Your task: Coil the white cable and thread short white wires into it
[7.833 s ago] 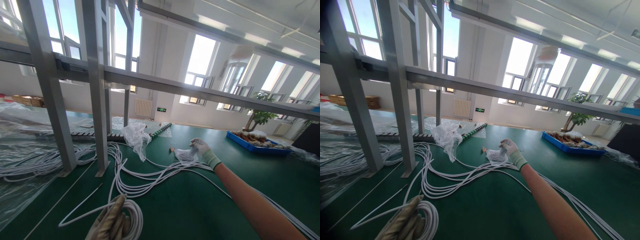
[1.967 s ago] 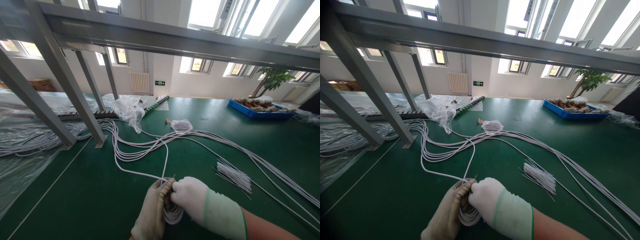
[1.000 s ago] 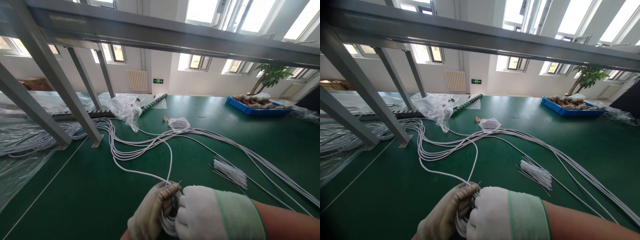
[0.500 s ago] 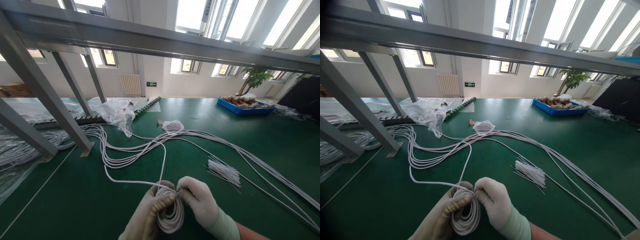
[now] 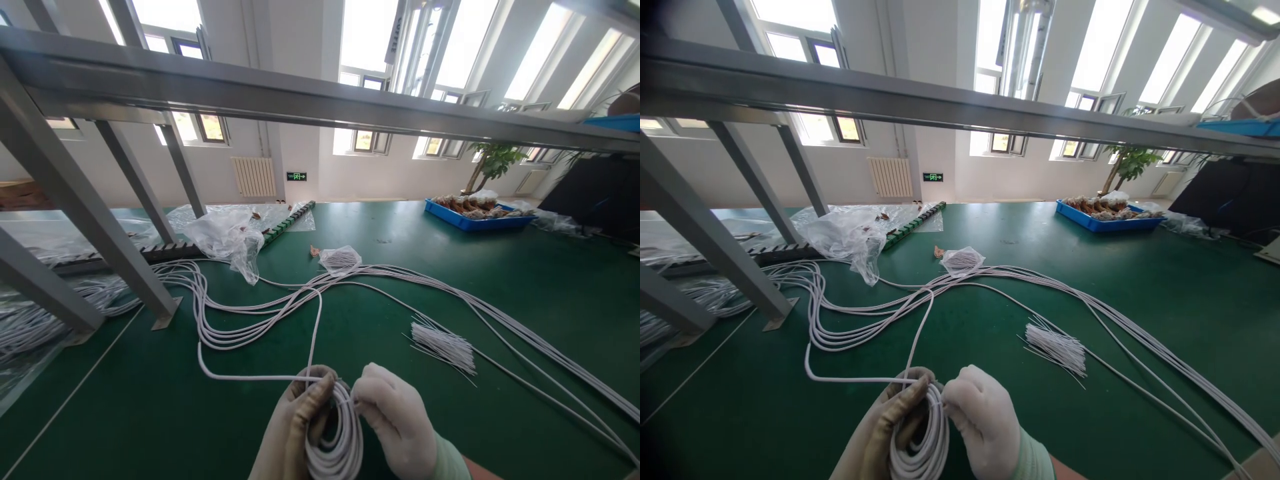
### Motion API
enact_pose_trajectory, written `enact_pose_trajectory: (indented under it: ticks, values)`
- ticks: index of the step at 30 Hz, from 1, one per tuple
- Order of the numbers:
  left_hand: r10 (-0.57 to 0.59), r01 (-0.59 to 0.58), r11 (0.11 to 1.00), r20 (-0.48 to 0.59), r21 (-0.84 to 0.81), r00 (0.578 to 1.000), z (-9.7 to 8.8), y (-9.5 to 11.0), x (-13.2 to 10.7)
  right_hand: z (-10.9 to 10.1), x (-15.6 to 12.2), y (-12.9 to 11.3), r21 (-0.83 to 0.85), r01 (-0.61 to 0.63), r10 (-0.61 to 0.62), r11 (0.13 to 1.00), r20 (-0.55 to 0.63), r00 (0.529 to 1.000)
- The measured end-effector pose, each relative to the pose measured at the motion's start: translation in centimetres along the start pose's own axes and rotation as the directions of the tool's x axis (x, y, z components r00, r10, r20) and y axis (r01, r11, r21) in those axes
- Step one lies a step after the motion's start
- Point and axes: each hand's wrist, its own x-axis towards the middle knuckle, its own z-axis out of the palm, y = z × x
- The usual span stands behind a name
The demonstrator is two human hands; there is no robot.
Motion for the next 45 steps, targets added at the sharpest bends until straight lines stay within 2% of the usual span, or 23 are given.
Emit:
enact_pose_trajectory:
  ticks: [4, 6, 9, 11, 13, 15, 18, 23, 28, 32, 34, 38, 40, 42, 45]
  values:
    - [-0.037, 0.032, 0.996, 0.069, 0.079, 0.997, -0.5, 0.5, -0.2, 0.5, 0.1, 0.1, 0.144, -0.195, 0.205, 0.970, -0.056, 0.977]
    - [-0.030, 0.019, 0.992, 0.085, 0.126, 0.996, -0.8, 0.6, -0.1, 0.8, 0.2, 0.1, 0.177, -0.243, 0.259, 0.954, -0.075, 0.963]
    - [-0.048, 0.033, 0.989, 0.101, 0.145, 0.994, -1.1, 0.2, 0.6, 1.2, 0.2, 0.3, 0.170, -0.243, 0.264, 0.955, -0.108, 0.959]
    - [-0.106, 0.090, 0.986, 0.109, 0.140, 0.988, -1.2, -0.5, 1.4, 1.3, 0.2, 0.5, 0.159, -0.241, 0.263, 0.957, -0.131, 0.956]
    - [-0.153, 0.143, 0.987, 0.152, 0.074, 0.976, -1.2, -1.4, 2.3, 1.4, 0.2, 0.6, 0.147, -0.237, 0.258, 0.960, -0.149, 0.954]
    - [-0.140, 0.151, 0.988, 0.191, -0.040, 0.972, -1.1, -2.2, 3.0, 1.5, 0.3, 0.7, 0.127, -0.222, 0.241, 0.967, -0.165, 0.956]
    - [-0.099, 0.124, 0.984, 0.182, -0.130, 0.978, -1.1, -2.9, 3.5, 1.6, 0.4, 0.8, 0.081, -0.192, 0.204, 0.978, -0.188, 0.961]
    - [-0.039, 0.057, 0.988, 0.127, -0.143, 0.991, -1.3, -2.5, 3.4, 1.6, 0.3, 0.8, 0.062, -0.192, 0.200, 0.979, -0.178, 0.964]
    - [-0.047, 0.055, 0.996, 0.113, -0.073, 0.992, -1.1, -2.0, 3.1, 1.6, 0.3, 0.6, 0.067, -0.206, 0.215, 0.976, -0.184, 0.959]
    - [-0.051, 0.051, 0.998, 0.020, -0.045, 0.999, -1.0, -2.0, 3.1, 1.5, 0.5, 0.7, 0.126, -0.271, 0.287, 0.954, -0.129, 0.949]
    - [-0.080, 0.078, 0.994, -0.022, -0.074, 0.997, -1.1, -1.9, 3.2, 1.2, 0.7, 0.8, 0.214, -0.343, 0.358, 0.915, -0.035, 0.933]
    - [-0.040, 0.032, 0.992, -0.062, -0.126, 0.997, -1.5, -1.8, 3.1, 0.4, 1.0, 1.0, 0.378, -0.432, 0.418, 0.819, 0.122, 0.900]
    - [-0.033, 0.023, 0.991, -0.076, -0.130, 0.997, -1.6, -1.8, 3.0, -0.1, 1.1, 1.0, 0.302, -0.438, 0.419, 0.847, 0.130, 0.899]
    - [-0.033, 0.022, 0.990, -0.076, -0.138, 0.997, -1.5, -1.6, 2.8, -0.5, 1.1, 0.8, 0.157, -0.391, 0.377, 0.907, 0.109, 0.920]
    - [-0.030, 0.025, 0.997, -0.063, -0.072, 0.998, -1.5, -1.1, 2.1, -0.9, 0.9, 0.4, -0.042, -0.174, 0.177, 0.984, 0.064, 0.982]
